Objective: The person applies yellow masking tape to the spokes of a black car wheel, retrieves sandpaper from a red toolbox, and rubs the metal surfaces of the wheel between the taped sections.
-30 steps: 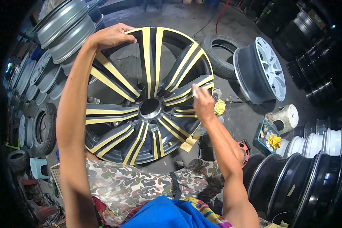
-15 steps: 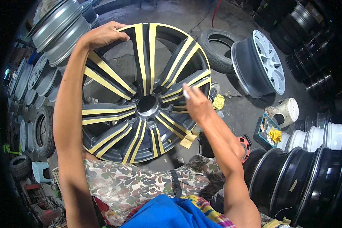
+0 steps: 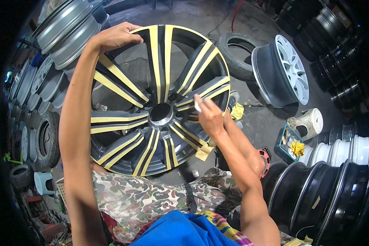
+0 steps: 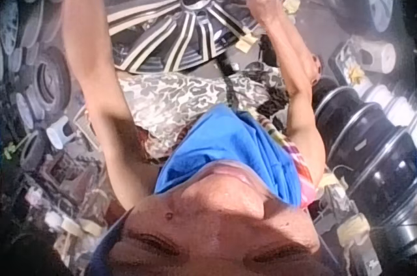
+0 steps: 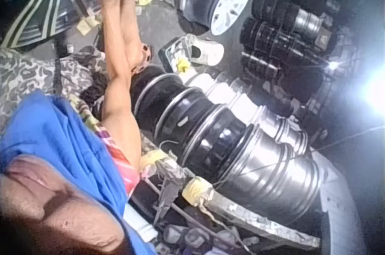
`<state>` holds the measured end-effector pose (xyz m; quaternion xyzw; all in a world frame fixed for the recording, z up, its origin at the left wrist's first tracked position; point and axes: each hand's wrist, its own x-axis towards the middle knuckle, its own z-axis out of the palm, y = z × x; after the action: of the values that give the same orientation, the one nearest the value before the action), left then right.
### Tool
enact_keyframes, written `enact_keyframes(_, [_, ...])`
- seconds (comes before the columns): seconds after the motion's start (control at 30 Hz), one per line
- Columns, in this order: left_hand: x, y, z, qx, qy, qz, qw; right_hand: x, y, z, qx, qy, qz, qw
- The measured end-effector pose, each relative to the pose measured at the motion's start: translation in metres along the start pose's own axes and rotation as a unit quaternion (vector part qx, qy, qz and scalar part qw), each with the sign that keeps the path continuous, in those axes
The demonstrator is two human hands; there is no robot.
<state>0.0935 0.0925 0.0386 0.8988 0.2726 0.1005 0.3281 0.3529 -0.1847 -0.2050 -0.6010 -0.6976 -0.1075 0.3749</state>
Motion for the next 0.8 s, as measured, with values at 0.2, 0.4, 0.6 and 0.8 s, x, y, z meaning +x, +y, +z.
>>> enact_keyframes(0.2, [0.000, -0.004, -0.001, 0.047, 0.002, -0.039, 0.998, 0.005, 0.003, -0.006, -0.029, -0.015, 0.019, 0.999])
enact_keyframes(0.4, [0.002, 0.005, -0.004, 0.007, -0.001, -0.040, 0.999, 0.024, 0.064, -0.009, -0.075, 0.057, 0.061, 0.994])
enact_keyframes(0.6, [-0.002, 0.005, -0.005, 0.041, 0.003, -0.031, 0.999, 0.021, 0.059, -0.008, -0.065, 0.073, 0.044, 0.994])
enact_keyframes(0.8, [0.000, 0.004, 0.003, 0.015, 0.006, -0.027, 1.000, 0.019, 0.068, -0.008, -0.075, 0.073, 0.081, 0.991])
